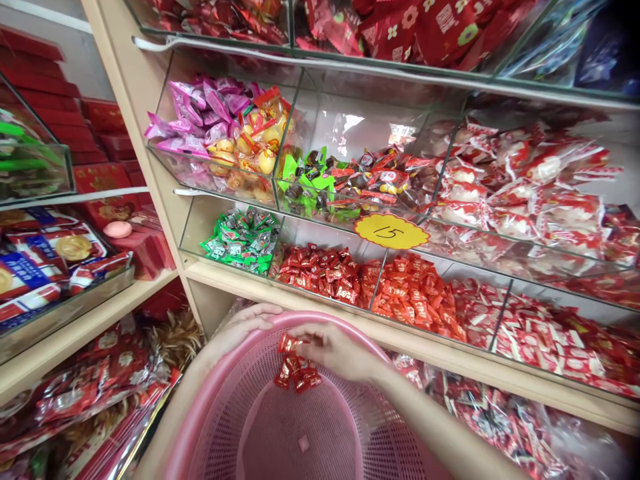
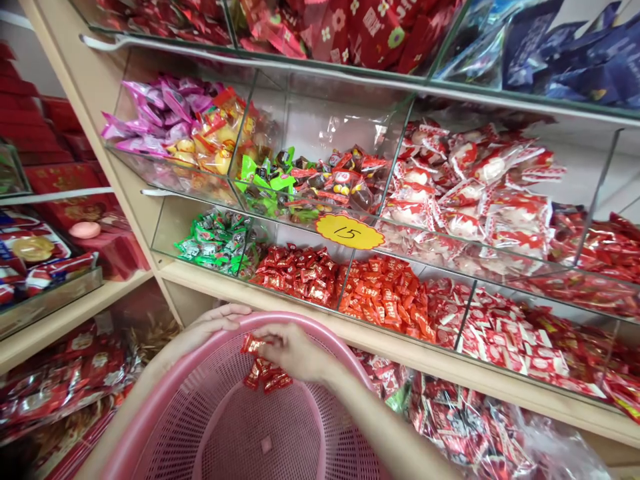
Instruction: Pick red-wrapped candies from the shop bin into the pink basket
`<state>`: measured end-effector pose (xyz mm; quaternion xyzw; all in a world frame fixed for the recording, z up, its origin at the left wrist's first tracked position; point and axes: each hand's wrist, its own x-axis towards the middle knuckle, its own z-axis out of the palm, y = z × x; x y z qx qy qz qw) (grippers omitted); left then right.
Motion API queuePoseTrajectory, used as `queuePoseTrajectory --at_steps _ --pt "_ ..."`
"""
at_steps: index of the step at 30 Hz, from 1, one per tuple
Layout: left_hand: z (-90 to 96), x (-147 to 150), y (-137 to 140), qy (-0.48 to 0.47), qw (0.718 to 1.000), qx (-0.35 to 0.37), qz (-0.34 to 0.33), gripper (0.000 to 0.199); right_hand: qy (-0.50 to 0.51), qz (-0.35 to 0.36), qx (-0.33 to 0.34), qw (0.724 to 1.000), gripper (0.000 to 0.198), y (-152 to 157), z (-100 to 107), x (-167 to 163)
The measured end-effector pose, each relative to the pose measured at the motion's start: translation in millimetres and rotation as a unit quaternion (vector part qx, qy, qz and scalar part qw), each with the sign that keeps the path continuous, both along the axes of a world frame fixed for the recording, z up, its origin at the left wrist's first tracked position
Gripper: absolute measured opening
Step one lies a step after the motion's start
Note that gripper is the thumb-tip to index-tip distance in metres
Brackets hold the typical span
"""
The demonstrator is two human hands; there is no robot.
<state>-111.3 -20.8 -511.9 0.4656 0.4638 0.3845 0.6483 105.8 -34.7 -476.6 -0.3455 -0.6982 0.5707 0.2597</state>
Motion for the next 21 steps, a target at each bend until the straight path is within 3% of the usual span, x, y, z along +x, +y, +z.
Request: queuePoseTrajectory --at_steps 6,15,18,21 --pt "3.8 0.4 -1.4 0.035 0.999 0.042 0.002 0.033 -0.19 0.043 0.062 0.979 0.016 10.3 -34.3 -7.0" --pt "8.2 1.7 -2.0 0.042 0.998 0.039 0.01 0.035 -0.332 0.198 0.204 0.9 0.01 19.3 -34.1 -35.4" --pt "8.7 2.5 -2.1 0.029 0.999 0.032 0.016 0.037 -0.374 0.205 0.255 0.868 0.014 20.5 -36.8 -41.3" --pt "7.6 2.4 -1.3 0.034 0.999 0.04 0.011 0.039 -0.395 0.184 0.277 0.856 0.016 20.7 -40.4 -43.8"
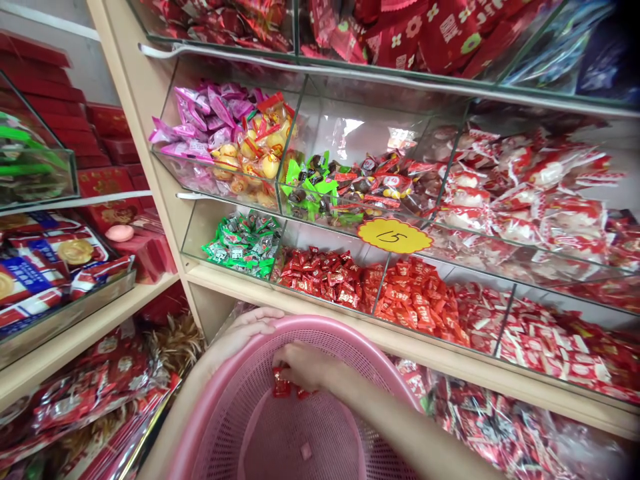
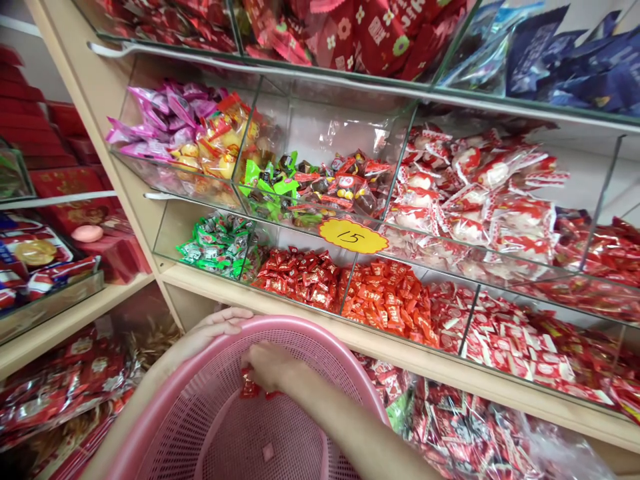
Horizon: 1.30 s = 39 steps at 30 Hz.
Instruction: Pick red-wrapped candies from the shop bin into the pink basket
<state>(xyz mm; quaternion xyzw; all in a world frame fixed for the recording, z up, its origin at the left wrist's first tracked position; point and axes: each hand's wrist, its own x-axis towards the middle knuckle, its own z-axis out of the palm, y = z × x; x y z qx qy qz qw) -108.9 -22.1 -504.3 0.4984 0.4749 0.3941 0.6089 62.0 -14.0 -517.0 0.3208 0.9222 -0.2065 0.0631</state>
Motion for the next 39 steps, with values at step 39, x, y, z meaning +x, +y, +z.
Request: queuePoseTrajectory --at_steps 39 --pt "-15.0 -4.2 6.8 -0.072 0.997 -0.036 -0.014 0.035 0.032 -0.197 0.194 0.96 0.016 98.3 75.0 36.7"
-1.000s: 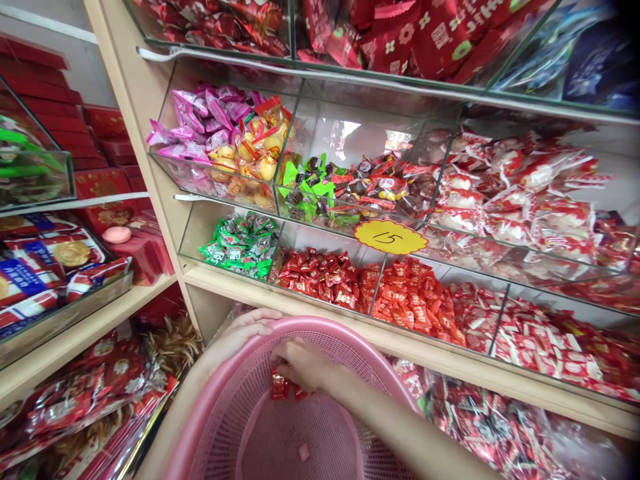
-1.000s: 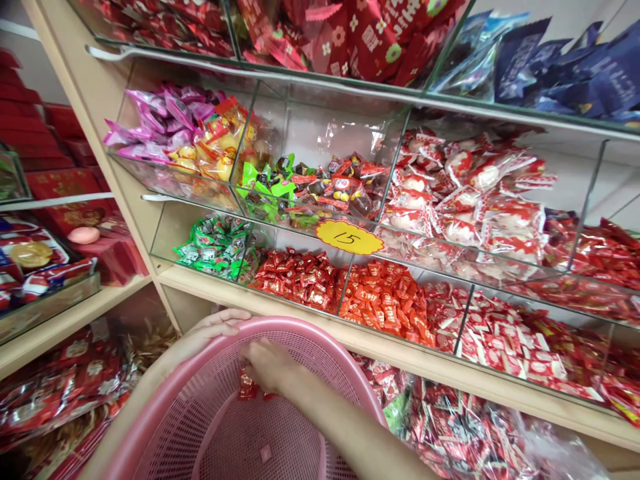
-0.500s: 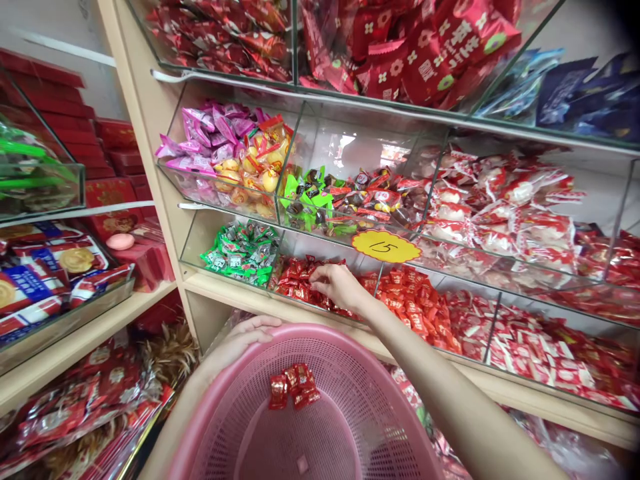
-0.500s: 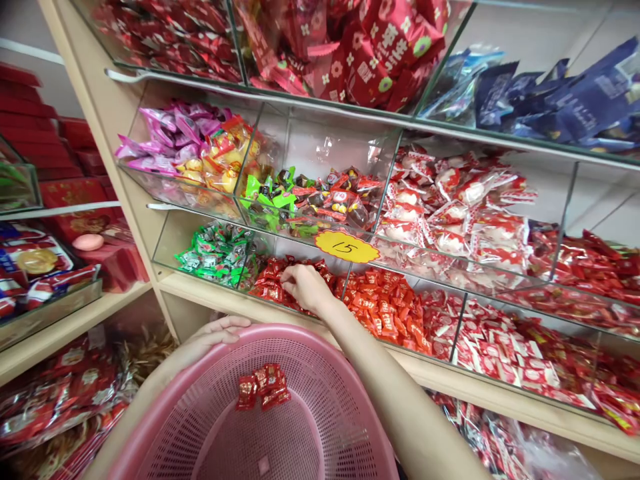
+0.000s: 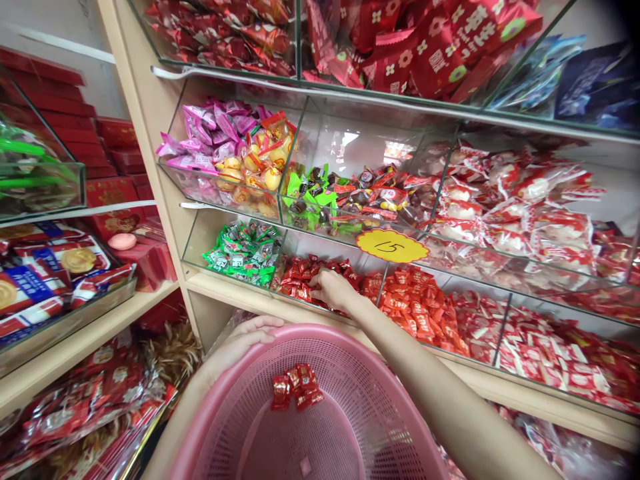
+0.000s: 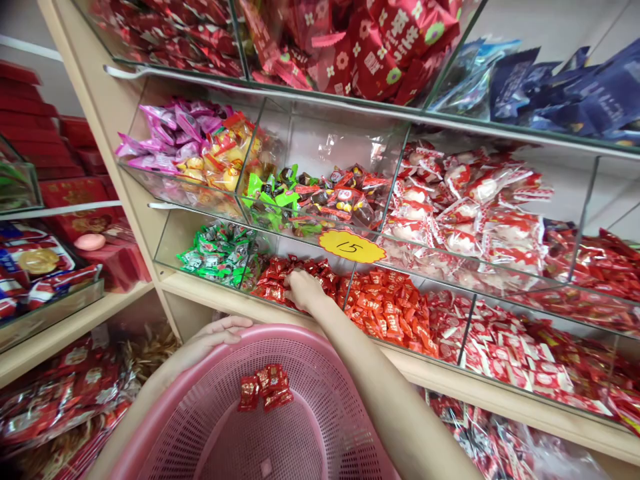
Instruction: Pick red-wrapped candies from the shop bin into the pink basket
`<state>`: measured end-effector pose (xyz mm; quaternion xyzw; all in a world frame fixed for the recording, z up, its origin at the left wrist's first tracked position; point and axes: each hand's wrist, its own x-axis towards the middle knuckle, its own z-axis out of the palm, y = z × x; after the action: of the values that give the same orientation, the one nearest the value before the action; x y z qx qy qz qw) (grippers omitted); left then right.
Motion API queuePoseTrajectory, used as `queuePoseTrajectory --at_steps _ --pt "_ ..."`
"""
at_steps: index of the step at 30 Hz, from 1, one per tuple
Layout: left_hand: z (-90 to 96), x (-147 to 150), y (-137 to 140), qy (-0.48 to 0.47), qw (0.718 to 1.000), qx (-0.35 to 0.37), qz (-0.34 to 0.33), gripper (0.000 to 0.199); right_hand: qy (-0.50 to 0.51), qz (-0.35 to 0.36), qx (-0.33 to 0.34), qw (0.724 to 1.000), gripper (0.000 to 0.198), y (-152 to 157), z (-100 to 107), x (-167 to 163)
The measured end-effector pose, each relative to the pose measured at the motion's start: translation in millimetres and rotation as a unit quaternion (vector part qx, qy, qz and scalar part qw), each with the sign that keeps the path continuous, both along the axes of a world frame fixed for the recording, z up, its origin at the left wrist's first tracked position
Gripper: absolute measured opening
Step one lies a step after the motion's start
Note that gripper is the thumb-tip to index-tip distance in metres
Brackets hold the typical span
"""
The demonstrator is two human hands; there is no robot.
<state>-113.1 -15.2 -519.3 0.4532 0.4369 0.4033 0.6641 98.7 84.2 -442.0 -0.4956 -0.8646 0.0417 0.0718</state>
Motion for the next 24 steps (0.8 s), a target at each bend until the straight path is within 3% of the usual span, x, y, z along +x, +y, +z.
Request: queuePoseTrajectory --at_steps 10,17,21,24 --pt "-1.8 -1.1 -1.3 -0.004 1.0 0.007 -0.009 0.035 0.038 -0.007 -0.004 0.999 0.008 -2.5 -3.3 2.5" --pt "6.4 0.9 -6.6 0.029 0.999 0.021 0.006 0.034 0.139 -0.001 0.019 0.99 0.008 -24.1 11.4 13.9" --pt "7.1 2.1 -6.4 0.038 0.999 0.019 0.011 0.033 0.308 0.014 0.039 0.95 0.012 -68.3 16.8 17.6" --pt "7.0 3.8 -6.0 0.02 1.0 0.008 0.016 0.033 0.428 -0.009 -0.086 0.9 0.018 -109.1 -0.2 14.6"
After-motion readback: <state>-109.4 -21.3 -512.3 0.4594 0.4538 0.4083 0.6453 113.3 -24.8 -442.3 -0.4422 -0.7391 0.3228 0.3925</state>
